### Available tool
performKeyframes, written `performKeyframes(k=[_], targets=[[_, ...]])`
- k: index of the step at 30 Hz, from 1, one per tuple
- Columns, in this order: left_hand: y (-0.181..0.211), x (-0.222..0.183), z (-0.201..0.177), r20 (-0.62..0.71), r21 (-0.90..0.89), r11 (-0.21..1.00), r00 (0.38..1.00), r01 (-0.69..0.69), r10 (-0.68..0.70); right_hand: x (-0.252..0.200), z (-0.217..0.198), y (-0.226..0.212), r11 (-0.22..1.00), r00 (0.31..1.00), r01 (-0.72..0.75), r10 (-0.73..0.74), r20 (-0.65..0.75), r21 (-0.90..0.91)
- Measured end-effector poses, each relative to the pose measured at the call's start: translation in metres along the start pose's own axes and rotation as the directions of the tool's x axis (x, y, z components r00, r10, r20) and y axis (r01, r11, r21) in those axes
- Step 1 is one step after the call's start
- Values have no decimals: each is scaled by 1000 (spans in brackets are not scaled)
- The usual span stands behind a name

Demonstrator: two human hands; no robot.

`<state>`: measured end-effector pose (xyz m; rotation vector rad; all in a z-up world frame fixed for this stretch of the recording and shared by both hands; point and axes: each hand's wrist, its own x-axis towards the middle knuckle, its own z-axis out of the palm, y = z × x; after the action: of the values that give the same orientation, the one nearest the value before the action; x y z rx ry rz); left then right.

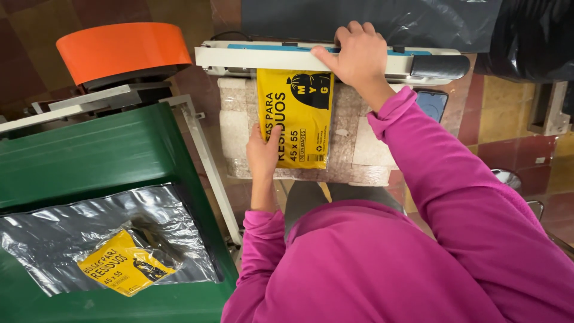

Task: Folding black plastic bags and sealing them inside yellow retail packaging using a heat sealer.

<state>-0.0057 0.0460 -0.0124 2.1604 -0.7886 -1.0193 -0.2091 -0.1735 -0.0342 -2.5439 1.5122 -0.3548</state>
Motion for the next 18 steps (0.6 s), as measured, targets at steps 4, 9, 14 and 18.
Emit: performKeyframes(k=[4, 9, 14, 18], targets=[[5, -4, 1, -7, 9, 1000, 1000, -14, 14, 0, 0, 1, 1000, 1000, -9, 9, 7, -1], [4, -6, 4, -12, 19, 1000, 1000, -23, 24, -1, 0, 0, 1000, 1000, -10, 10, 10, 2], [7, -9, 6, -28, -2, 998, 997, -67, 67, -1, 0, -1, 1000, 1000, -10, 10, 5, -11], [11, -9, 5, -13, -13, 999, 999, -42, 41, -1, -2, -1, 1000, 1000, -2, 2, -4, -17]])
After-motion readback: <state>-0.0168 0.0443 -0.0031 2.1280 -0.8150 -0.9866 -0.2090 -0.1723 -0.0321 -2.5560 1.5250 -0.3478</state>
